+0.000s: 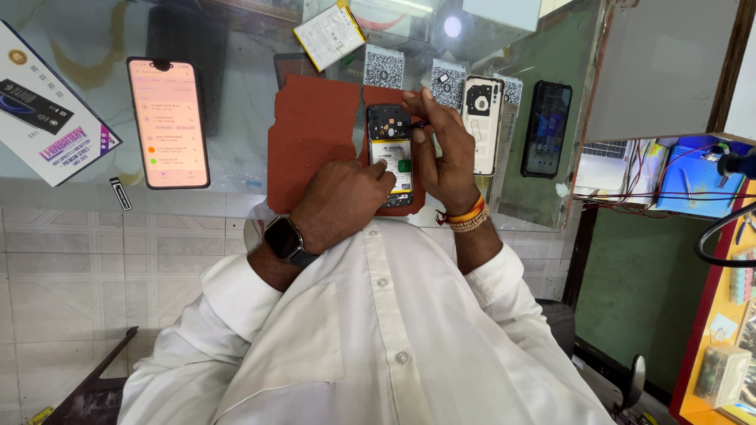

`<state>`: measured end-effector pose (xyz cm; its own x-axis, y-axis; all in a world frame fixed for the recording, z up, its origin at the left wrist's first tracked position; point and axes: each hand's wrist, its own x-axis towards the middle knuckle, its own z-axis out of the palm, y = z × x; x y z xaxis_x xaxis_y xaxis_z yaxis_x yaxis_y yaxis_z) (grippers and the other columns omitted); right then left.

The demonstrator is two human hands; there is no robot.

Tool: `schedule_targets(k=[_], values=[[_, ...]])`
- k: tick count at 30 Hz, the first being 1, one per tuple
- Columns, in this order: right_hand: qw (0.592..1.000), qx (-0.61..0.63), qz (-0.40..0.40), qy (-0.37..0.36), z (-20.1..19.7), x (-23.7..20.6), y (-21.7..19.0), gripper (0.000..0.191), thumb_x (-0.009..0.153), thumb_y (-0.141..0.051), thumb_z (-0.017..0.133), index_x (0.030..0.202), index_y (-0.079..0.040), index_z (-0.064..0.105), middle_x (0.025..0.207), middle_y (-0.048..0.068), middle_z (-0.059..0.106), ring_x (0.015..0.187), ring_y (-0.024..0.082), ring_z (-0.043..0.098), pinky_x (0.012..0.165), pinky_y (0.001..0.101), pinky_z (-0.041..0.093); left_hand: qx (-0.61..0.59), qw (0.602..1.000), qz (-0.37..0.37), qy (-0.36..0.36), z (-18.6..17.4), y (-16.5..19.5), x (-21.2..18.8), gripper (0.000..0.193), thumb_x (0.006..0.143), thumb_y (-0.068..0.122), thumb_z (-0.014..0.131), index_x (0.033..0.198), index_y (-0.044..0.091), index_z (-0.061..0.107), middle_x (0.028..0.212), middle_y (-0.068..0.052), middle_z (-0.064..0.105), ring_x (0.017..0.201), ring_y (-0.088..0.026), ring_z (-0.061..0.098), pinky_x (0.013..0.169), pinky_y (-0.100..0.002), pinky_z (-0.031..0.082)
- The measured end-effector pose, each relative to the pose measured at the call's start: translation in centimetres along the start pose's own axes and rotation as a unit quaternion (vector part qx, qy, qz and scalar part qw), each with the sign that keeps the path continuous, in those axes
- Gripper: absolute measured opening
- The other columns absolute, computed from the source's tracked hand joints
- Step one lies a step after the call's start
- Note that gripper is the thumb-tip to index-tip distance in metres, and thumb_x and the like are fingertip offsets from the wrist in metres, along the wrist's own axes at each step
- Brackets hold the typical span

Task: The person removes a phone's back cover and battery, then uses a screwdriver to unscrew and remove the camera module. They handle the camera module and screws, placing them on the workbench.

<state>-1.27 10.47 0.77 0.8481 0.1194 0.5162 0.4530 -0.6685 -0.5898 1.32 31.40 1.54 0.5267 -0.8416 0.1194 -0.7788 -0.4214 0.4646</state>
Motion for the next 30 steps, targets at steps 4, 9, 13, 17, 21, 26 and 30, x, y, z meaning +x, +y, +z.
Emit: schedule_targets(k=[4,9,13,17,21,26,30], values=[[0.995,-0.095,0.001,0.013,-0.41,-0.1,0.01,0.054,0.095,-0.004,0.08,0.144,-0.004,0.057,0.097,0.004,0.075,0.082,0.02,0.07,0.101,0.0422,0.048,-0.005,1.0,0.0,-0.007,-0.03,0.16,0.18,0.006,0.084,0.011,0.066,0.085,0.005,0.066,0.083,-0.01,0.071,0.072,-0.027,0.07,0.058,-0.042,0.055],[0.999,-0.028,0.02,0.006,-0.32,-0.15,-0.06,0.051,0.103,0.002,0.069,0.151,-0.003,0.051,0.123,0.011,0.076,0.1,0.025,0.073,0.108,0.0379,0.046,0.002,1.0,0.006,-0.007,-0.01,0.23,0.2,0.006,0.084,0.01,0.066,0.085,0.004,0.066,0.084,-0.011,0.071,0.072,-0.026,0.07,0.059,-0.041,0.056],[0.996,-0.089,0.011,0.018,-0.21,-0.08,-0.09,0.053,0.095,-0.006,0.081,0.143,-0.006,0.059,0.094,0.002,0.072,0.078,0.019,0.071,0.104,0.0413,0.044,0.002,1.0,-0.002,-0.015,0.01,0.3,0.09,0.007,0.085,0.011,0.066,0.087,0.004,0.067,0.085,-0.011,0.072,0.072,-0.026,0.071,0.058,-0.042,0.056],[0.998,-0.015,0.068,0.0,0.01,-0.01,-0.07,0.052,0.101,0.004,0.068,0.151,-0.004,0.053,0.13,0.014,0.076,0.109,0.028,0.072,0.111,0.0405,0.049,0.007,1.0,-0.001,-0.007,-0.05,0.29,0.09,0.007,0.084,0.011,0.067,0.086,0.004,0.067,0.087,-0.012,0.072,0.072,-0.027,0.071,0.058,-0.041,0.056],[0.995,-0.101,0.008,0.015,0.02,-0.16,-0.11,0.052,0.097,-0.003,0.076,0.144,-0.008,0.058,0.093,0.003,0.074,0.086,0.019,0.072,0.112,0.0462,0.043,0.005,1.0,-0.011,-0.014,0.02,0.42,0.06,0.008,0.084,0.01,0.067,0.088,0.003,0.067,0.086,-0.012,0.072,0.071,-0.027,0.071,0.056,-0.042,0.056],[0.999,0.007,0.035,-0.012,-0.08,-0.05,-0.23,0.054,0.105,0.004,0.061,0.155,-0.008,0.046,0.129,0.012,0.074,0.112,0.023,0.075,0.117,0.0433,0.043,0.018,1.0,-0.005,-0.003,0.17,0.47,-0.14,0.007,0.084,0.009,0.066,0.088,0.003,0.067,0.088,-0.012,0.072,0.072,-0.026,0.071,0.058,-0.041,0.056],[0.994,-0.103,-0.03,0.005,-0.11,0.05,-0.57,0.057,0.096,-0.004,0.074,0.148,-0.008,0.051,0.102,0.002,0.076,0.089,0.016,0.072,0.112,0.0452,0.041,0.018,0.999,-0.015,-0.024,0.29,0.61,-0.15,0.006,0.085,0.009,0.066,0.088,0.004,0.067,0.089,-0.012,0.072,0.072,-0.027,0.07,0.058,-0.042,0.056]])
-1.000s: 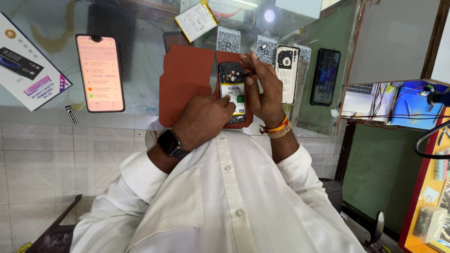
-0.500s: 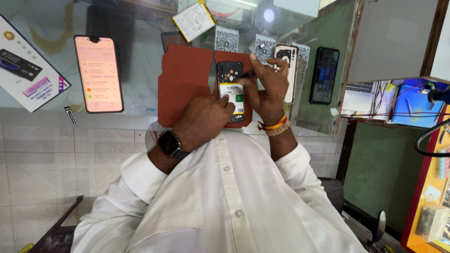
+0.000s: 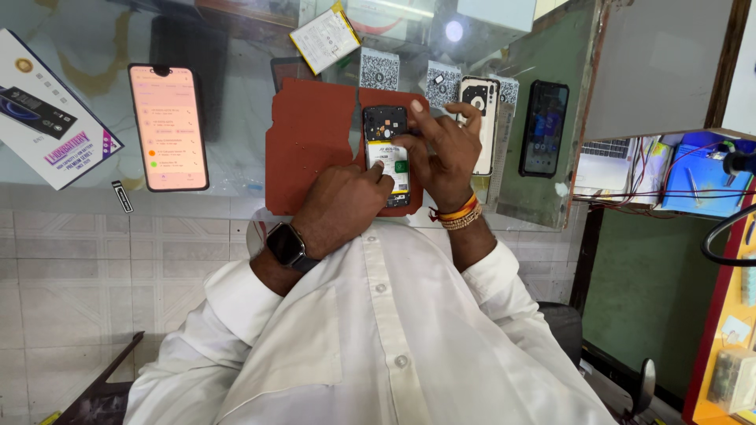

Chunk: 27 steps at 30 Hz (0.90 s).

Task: The person removes a phone's back cover and battery, then uses a screwdriver to unscrew and remove the camera module. They handle the camera module and screws, placing them on the workbench.

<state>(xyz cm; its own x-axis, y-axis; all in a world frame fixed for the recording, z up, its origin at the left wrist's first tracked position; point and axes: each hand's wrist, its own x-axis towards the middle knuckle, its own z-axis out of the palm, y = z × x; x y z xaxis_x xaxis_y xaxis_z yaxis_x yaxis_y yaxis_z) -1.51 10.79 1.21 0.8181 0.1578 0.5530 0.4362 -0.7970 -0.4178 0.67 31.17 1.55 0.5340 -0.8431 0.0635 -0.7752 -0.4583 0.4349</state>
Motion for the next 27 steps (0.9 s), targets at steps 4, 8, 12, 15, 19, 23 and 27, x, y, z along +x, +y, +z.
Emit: schedule_targets(k=[4,8,12,15,19,23,27], values=[[0.997,0.07,0.017,0.01,0.4,0.1,-0.1,0.056,0.1,-0.005,0.07,0.151,-0.005,0.047,0.117,0.008,0.074,0.102,0.02,0.074,0.112,0.0433,0.042,0.008,0.999,0.008,0.03,0.1,-0.1,-0.1,0.01,0.084,0.009,0.065,0.091,0.002,0.066,0.094,-0.014,0.073,0.073,-0.027,0.07,0.06,-0.042,0.056],[1.0,-0.018,0.011,0.017,0.3,-0.1,-0.1,0.055,0.096,-0.003,0.076,0.146,-0.009,0.053,0.098,0.0,0.076,0.083,0.016,0.069,0.107,0.0436,0.042,-0.012,1.0,-0.005,0.0,0.4,0.1,-0.3,0.01,0.084,0.01,0.065,0.091,0.003,0.066,0.096,-0.014,0.073,0.073,-0.029,0.07,0.06,-0.043,0.056],[0.999,0.034,0.019,0.006,0.0,0.3,-0.1,0.064,0.094,-0.012,0.076,0.149,-0.002,0.045,0.112,0.008,0.074,0.093,0.02,0.07,0.107,0.0444,0.039,-0.01,0.999,0.003,0.042,0.3,0.1,-0.3,0.014,0.082,0.01,0.065,0.093,0.002,0.067,0.107,-0.017,0.073,0.073,-0.029,0.07,0.059,-0.043,0.056],[0.997,0.068,0.025,-0.01,-0.4,0.5,-0.4,0.055,0.101,0.0,0.065,0.152,-0.002,0.044,0.122,0.011,0.074,0.099,0.02,0.071,0.111,0.0425,0.042,-0.017,1.0,-0.004,0.01,-0.2,0.1,-0.4,0.013,0.083,0.014,0.066,0.091,0.003,0.066,0.116,-0.016,0.072,0.076,-0.03,0.07,0.063,-0.044,0.056],[1.0,-0.018,0.008,0.011,-0.8,0.5,-0.6,0.054,0.092,-0.011,0.078,0.142,-0.005,0.057,0.097,0.003,0.076,0.083,0.018,0.069,0.105,0.0448,0.042,-0.046,0.997,0.017,0.054,-1.3,-0.1,-0.9,0.025,0.084,0.021,0.071,0.1,0.003,0.068,0.115,-0.013,0.073,0.092,-0.03,0.069,0.076,-0.045,0.056],[0.991,0.127,0.035,-0.01,-0.7,0.6,-0.5,0.05,0.104,-0.006,0.061,0.151,0.0,0.043,0.127,0.014,0.07,0.109,0.027,0.069,0.108,0.0444,0.04,-0.106,0.981,-0.003,0.16,-2.4,-0.7,-2.2,0.043,0.082,0.024,0.077,0.119,0.002,0.069,0.122,-0.013,0.072,0.104,-0.031,0.069,0.087,-0.044,0.055],[1.0,-0.017,0.003,0.007,-1.0,0.7,-0.3,0.05,0.095,-0.015,0.078,0.142,-0.011,0.061,0.08,0.003,0.066,0.074,0.02,0.062,0.104,0.0442,0.045,-0.168,0.956,-0.08,0.225,-2.6,-1.4,-3.8,0.049,0.082,0.026,0.083,0.123,0.004,0.069,0.129,-0.012,0.07,0.119,-0.031,0.067,0.097,-0.042,0.055]])
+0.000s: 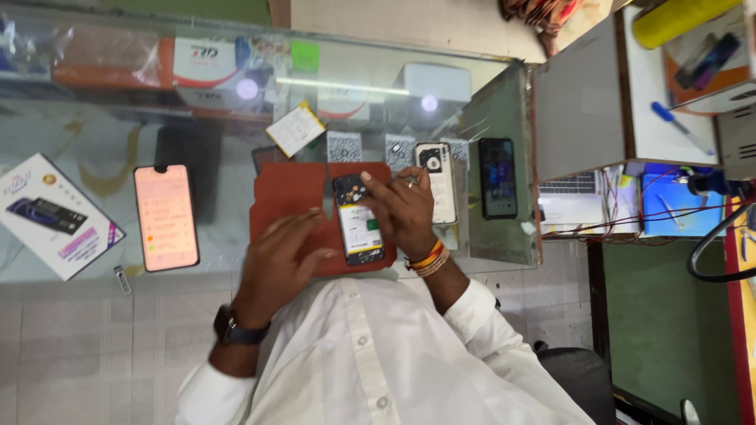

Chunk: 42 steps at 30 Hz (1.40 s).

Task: The person removes a phone's back cover and battery, then uses a screwdriver to unscrew and remove the camera module. They handle the camera module and screws, placing them on the workbench.

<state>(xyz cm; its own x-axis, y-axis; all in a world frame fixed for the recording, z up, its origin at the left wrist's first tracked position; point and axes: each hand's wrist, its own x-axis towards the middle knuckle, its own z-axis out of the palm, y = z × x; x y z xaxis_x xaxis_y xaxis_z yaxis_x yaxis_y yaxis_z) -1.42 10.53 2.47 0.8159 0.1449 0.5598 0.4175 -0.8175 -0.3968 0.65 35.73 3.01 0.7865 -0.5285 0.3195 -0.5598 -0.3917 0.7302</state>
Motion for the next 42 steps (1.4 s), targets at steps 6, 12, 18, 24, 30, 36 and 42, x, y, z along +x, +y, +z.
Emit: schedule_targets(k=[6,12,18,24,30,36,42], values=[[0.998,0.047,-0.029,-0.011,-0.6,0.2,0.2,0.05,0.102,-0.01,0.068,0.149,-0.007,0.051,0.105,0.009,0.07,0.093,0.022,0.066,0.106,0.0455,0.041,-0.014,0.992,-0.085,0.097,-0.1,-0.4,-2.7,0.054,0.082,0.029,0.079,0.13,0.008,0.065,0.14,-0.012,0.067,0.128,-0.033,0.065,0.104,-0.043,0.054],[0.997,0.062,-0.029,-0.02,-1.6,0.0,0.3,0.053,0.095,-0.01,0.072,0.145,-0.006,0.054,0.091,0.004,0.069,0.081,0.018,0.065,0.106,0.0463,0.04,-0.883,0.448,0.063,0.125,-1.1,0.5,-4.3,0.13,0.071,0.093,0.048,0.173,0.019,0.016,0.159,-0.03,0.048,0.107,-0.037,0.072,0.065,-0.031,0.063],[0.999,0.031,-0.03,-0.012,-1.9,-0.2,0.7,0.046,0.093,-0.013,0.079,0.137,-0.013,0.064,0.071,-0.001,0.062,0.067,0.014,0.059,0.106,0.0457,0.044,-0.846,0.507,0.1,0.129,-4.1,0.5,-6.3,0.129,0.074,0.096,0.039,0.172,0.017,0.008,0.15,-0.027,0.061,0.073,-0.021,0.071,0.048,-0.021,0.053],[0.998,0.049,-0.041,0.027,-1.0,0.6,-0.9,0.048,0.096,-0.008,0.07,0.142,-0.011,0.055,0.097,0.006,0.071,0.086,0.02,0.068,0.105,0.0457,0.043,-0.828,0.548,0.097,0.074,-6.5,-0.9,-6.4,0.132,0.07,0.099,0.035,0.173,0.02,0.01,0.144,-0.027,0.065,0.076,-0.026,0.074,0.058,-0.028,0.056],[1.0,-0.011,0.006,0.015,0.8,0.2,-2.4,0.056,0.093,0.0,0.065,0.147,-0.006,0.051,0.094,0.002,0.07,0.088,0.023,0.069,0.103,0.0479,0.042,-0.839,0.525,-0.067,0.127,-6.7,-3.6,-7.2,0.131,0.071,0.095,0.031,0.174,0.016,0.02,0.13,-0.029,0.066,0.11,-0.04,0.071,0.068,-0.046,0.06],[0.99,-0.101,0.067,0.072,3.3,-1.8,-3.1,0.047,0.098,-0.007,0.083,0.14,-0.01,0.061,0.089,0.004,0.067,0.08,0.023,0.065,0.101,0.0442,0.047,-0.617,0.746,-0.246,0.045,-6.9,-7.8,-7.2,0.091,0.089,0.062,0.052,0.151,-0.004,0.047,0.121,-0.033,0.067,0.092,-0.037,0.07,0.082,-0.047,0.059],[0.993,-0.012,0.108,0.045,4.2,-2.2,-3.4,0.063,0.101,0.0,0.073,0.155,-0.003,0.04,0.112,0.011,0.074,0.099,0.028,0.07,0.093,0.0397,0.054,-0.256,0.942,-0.217,-0.017,-4.9,-7.1,-5.0,0.04,0.093,0.018,0.073,0.127,-0.001,0.063,0.108,-0.015,0.074,0.088,-0.023,0.074,0.077,-0.035,0.061]])
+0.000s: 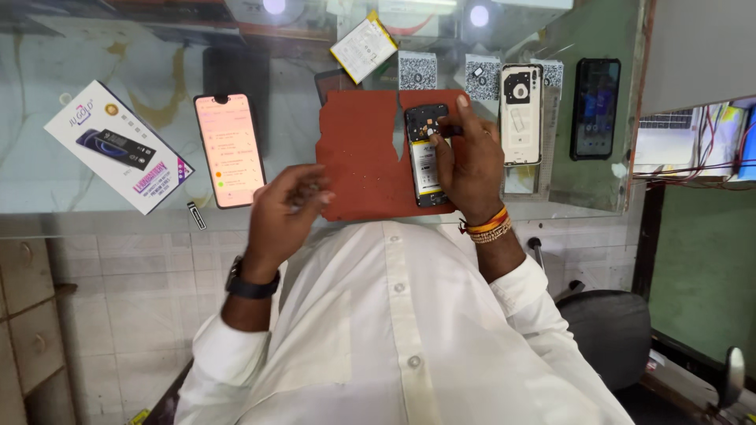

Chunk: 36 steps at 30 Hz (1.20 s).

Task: The person removes a phone's back cover and battery, then uses a screwdriver to unscrew and remove the camera module. They handle the camera module and screws, placing them on the workbench.

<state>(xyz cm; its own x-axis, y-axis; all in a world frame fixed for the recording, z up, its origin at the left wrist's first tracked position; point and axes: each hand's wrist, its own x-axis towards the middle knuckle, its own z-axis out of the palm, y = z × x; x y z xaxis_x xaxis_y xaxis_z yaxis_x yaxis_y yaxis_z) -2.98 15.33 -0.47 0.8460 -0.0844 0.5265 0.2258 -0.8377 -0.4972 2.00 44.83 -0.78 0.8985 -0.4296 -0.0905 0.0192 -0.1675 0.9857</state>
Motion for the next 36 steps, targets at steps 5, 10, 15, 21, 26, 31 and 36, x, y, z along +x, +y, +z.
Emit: schedule_targets(k=[5,10,15,21,26,31,36], values=[[0.992,0.109,0.056,0.042,0.7,-0.7,0.2,0.07,0.108,0.006,0.066,0.163,-0.009,0.025,0.115,0.014,0.073,0.098,0.022,0.074,0.088,0.032,0.061,0.25,0.958,0.136,0.016,1.4,0.3,1.3,0.026,0.085,0.012,0.077,0.106,-0.001,0.068,0.098,-0.015,0.071,0.091,-0.033,0.067,0.081,-0.043,0.054],[0.953,0.295,0.07,-0.027,2.6,-2.4,-1.0,0.071,0.111,0.008,0.061,0.164,-0.01,0.017,0.12,0.017,0.07,0.108,0.022,0.073,0.092,0.0325,0.061,0.239,0.959,0.149,0.043,2.4,-1.0,2.2,0.016,0.091,-0.003,0.064,0.106,0.001,0.065,0.102,-0.014,0.069,0.098,-0.034,0.066,0.085,-0.044,0.055],[0.936,0.329,0.042,-0.116,5.1,-1.4,-1.5,0.074,0.106,0.01,0.062,0.164,-0.008,0.02,0.121,0.019,0.069,0.112,0.025,0.073,0.096,0.036,0.064,0.223,0.96,0.158,0.052,2.9,-1.3,2.6,0.02,0.09,-0.002,0.066,0.11,0.0,0.065,0.101,-0.015,0.068,0.094,-0.033,0.065,0.083,-0.044,0.054],[0.946,0.307,0.0,-0.101,7.1,0.4,-1.5,0.075,0.106,0.008,0.064,0.164,-0.01,0.021,0.118,0.018,0.068,0.114,0.025,0.072,0.096,0.0354,0.065,0.196,0.973,0.116,0.047,3.1,-1.3,3.0,0.032,0.087,0.0,0.072,0.118,0.0,0.062,0.101,-0.013,0.065,0.09,-0.03,0.063,0.08,-0.042,0.054],[0.948,0.292,0.01,-0.123,7.5,0.8,-1.3,0.075,0.105,0.008,0.066,0.163,-0.008,0.021,0.117,0.017,0.069,0.112,0.024,0.073,0.092,0.0336,0.064,0.195,0.974,0.104,0.04,3.2,-1.5,2.9,0.039,0.086,0.002,0.074,0.122,0.0,0.061,0.105,-0.013,0.064,0.092,-0.031,0.061,0.081,-0.043,0.053],[0.95,0.284,-0.005,-0.13,7.4,0.7,-1.4,0.075,0.104,0.008,0.065,0.163,-0.01,0.022,0.117,0.016,0.07,0.111,0.024,0.074,0.092,0.0335,0.064,0.2,0.973,0.11,0.041,3.3,-1.6,3.1,0.039,0.086,0.002,0.073,0.123,0.0,0.06,0.104,-0.014,0.064,0.093,-0.032,0.061,0.083,-0.044,0.052],[0.929,0.355,0.019,-0.104,6.8,0.6,-1.3,0.073,0.107,0.009,0.061,0.164,-0.011,0.021,0.12,0.017,0.068,0.114,0.026,0.071,0.1,0.0373,0.062,0.208,0.97,0.118,0.048,3.4,-1.7,2.9,0.04,0.087,0.005,0.073,0.125,0.0,0.061,0.108,-0.015,0.063,0.097,-0.033,0.061,0.086,-0.045,0.052]])
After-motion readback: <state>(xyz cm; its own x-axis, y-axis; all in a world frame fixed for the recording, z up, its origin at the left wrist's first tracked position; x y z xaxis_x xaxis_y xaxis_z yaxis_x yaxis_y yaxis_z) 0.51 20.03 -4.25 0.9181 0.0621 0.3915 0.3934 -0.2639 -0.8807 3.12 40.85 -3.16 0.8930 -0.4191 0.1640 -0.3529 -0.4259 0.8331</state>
